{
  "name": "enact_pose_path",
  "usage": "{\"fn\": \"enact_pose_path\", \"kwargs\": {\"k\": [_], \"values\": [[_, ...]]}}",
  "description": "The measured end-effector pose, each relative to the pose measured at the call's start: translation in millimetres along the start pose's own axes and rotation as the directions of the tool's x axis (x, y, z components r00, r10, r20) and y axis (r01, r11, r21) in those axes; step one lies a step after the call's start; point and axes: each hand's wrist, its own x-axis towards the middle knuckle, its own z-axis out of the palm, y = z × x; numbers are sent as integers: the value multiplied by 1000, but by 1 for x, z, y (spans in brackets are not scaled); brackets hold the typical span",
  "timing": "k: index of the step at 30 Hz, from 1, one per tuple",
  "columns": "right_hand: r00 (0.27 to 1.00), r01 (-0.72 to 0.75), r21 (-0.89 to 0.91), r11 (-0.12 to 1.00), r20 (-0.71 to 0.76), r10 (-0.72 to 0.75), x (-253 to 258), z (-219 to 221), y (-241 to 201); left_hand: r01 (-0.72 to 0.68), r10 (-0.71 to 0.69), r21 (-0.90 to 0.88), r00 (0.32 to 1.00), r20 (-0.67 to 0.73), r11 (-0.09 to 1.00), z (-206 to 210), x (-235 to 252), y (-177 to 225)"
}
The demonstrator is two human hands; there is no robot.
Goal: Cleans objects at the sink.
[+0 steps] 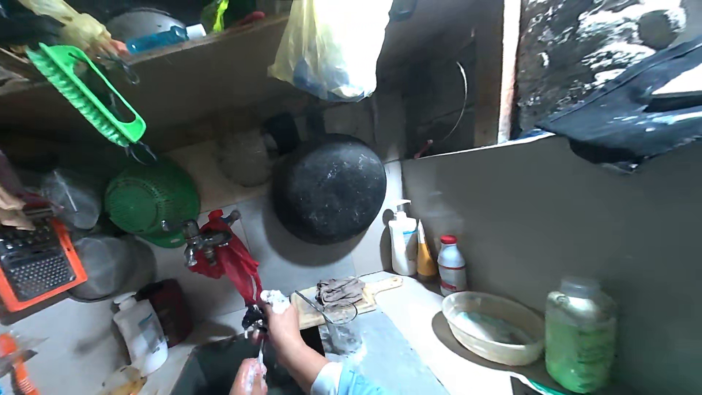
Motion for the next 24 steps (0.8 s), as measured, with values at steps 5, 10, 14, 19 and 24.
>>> {"fn": "enact_pose_path", "kwargs": {"k": [5,10,14,19,24], "values": [[980,-131,142,981,169,107,-41,-3,11,-34,43,75,992,-117,997,9,9,-4],[940,105,-365,925,341,28,-31,-59,-17,-87,80,75,993,91,993,-18,30,6],[905,326,-590,738,420,-64,-40,-80,-45,-60,90,-162,979,184,985,13,45,57],[905,318,-528,787,417,-86,-57,-111,-42,58,-13,-360,992,126,931,59,65,112],[946,124,-291,949,322,-25,-76,-167,-9,65,26,-347,967,252,936,82,85,153]]}}
